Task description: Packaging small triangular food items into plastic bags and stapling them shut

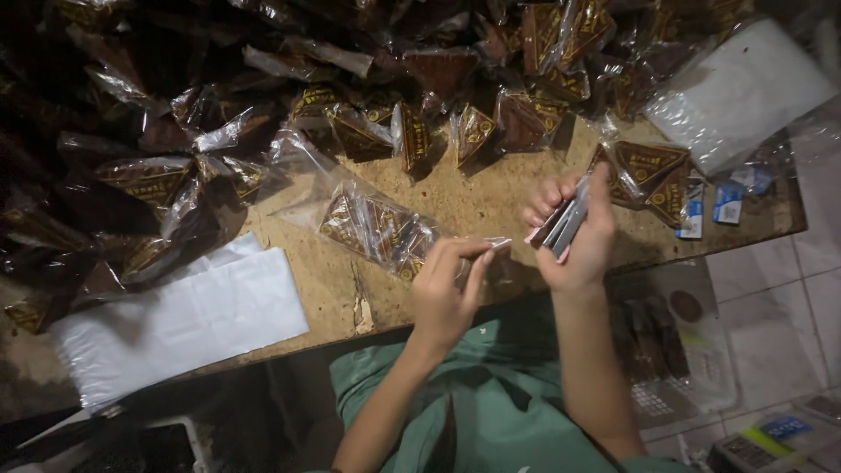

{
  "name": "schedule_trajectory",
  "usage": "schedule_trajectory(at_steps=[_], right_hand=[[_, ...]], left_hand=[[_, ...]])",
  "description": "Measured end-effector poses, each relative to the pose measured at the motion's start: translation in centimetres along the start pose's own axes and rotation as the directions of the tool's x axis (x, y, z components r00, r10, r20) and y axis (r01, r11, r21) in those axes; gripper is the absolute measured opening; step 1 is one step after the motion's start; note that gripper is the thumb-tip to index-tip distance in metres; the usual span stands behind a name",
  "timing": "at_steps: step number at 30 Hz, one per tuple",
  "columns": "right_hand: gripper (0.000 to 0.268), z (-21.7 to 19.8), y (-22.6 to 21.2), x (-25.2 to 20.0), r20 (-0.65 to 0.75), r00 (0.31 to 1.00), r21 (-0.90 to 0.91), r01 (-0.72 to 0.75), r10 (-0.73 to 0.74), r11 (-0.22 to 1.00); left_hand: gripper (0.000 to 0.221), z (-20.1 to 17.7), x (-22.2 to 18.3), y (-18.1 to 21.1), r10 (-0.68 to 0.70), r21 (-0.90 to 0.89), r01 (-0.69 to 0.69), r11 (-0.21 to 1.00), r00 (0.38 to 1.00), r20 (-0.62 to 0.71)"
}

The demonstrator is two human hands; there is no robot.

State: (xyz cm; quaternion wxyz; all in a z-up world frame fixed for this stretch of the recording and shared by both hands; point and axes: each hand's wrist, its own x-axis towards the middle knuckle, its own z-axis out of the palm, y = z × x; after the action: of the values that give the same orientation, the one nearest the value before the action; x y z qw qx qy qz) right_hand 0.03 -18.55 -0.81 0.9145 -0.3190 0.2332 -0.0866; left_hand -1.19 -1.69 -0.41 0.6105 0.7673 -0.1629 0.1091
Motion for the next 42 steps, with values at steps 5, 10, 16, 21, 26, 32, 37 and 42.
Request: schedule_trajectory(at_steps=[5, 10, 16, 21, 26, 32, 37, 42], right_hand=[[0.052, 2.7, 2.5, -1.7, 0.187, 0.740, -0.374, 0.662, -0.646, 0.650], [0.049, 1.7, 3.6, -1.9, 0.336, 0.673, -0.454, 0.729, -0.659, 0.513], [0.064, 1.7, 3.6, -1.6, 0.252, 0.681, -0.438, 0.714, -0.687, 0.547], [0.051, -0.5, 0.7, -1.7, 0.173, 0.784, -0.488, 0.594, -0.595, 0.640], [0.040, -4.1, -3.8, 0.8, -0.113, 0.896, -0.971, -0.190, -0.429, -0.142], [0.036, -4.4, -5.3, 3.4, -0.071, 0.969, -0.862, -0.180, -0.238, -0.474], [0.051, -4.1, -6.8, 5.6, -0.114, 0.977, -0.803, -0.196, -0.179, -0.563], [0.064, -2.9, -8.5, 5.4, 0.039, 0.976, -0.858, -0.078, -0.215, -0.508]], left_hand=[[0.005, 0.2, -0.5, -0.1, 0.086, 0.026, -0.085, 0.996, 0.996, -0.020], [0.008, 0.7, -0.6, 0.9, 0.187, 0.094, -0.183, 0.979, 0.982, -0.034], [0.012, 2.0, -0.9, 0.7, 0.319, 0.123, -0.308, 0.943, 0.945, -0.078], [0.004, 2.2, -3.0, 0.1, 0.129, -0.075, -0.121, 0.990, 0.984, 0.119], [0.036, 3.3, -5.3, -1.5, -0.744, -0.532, 0.777, 0.336, 0.565, 0.356], [0.032, 4.3, -6.2, -0.5, -0.629, -0.625, 0.733, -0.267, 0.359, 0.689], [0.063, -1.7, -0.8, 2.3, -0.812, -0.594, 0.803, 0.058, 0.384, 0.440], [0.066, -4.9, 1.1, 1.0, -0.922, -0.521, 0.809, 0.272, 0.374, 0.098]])
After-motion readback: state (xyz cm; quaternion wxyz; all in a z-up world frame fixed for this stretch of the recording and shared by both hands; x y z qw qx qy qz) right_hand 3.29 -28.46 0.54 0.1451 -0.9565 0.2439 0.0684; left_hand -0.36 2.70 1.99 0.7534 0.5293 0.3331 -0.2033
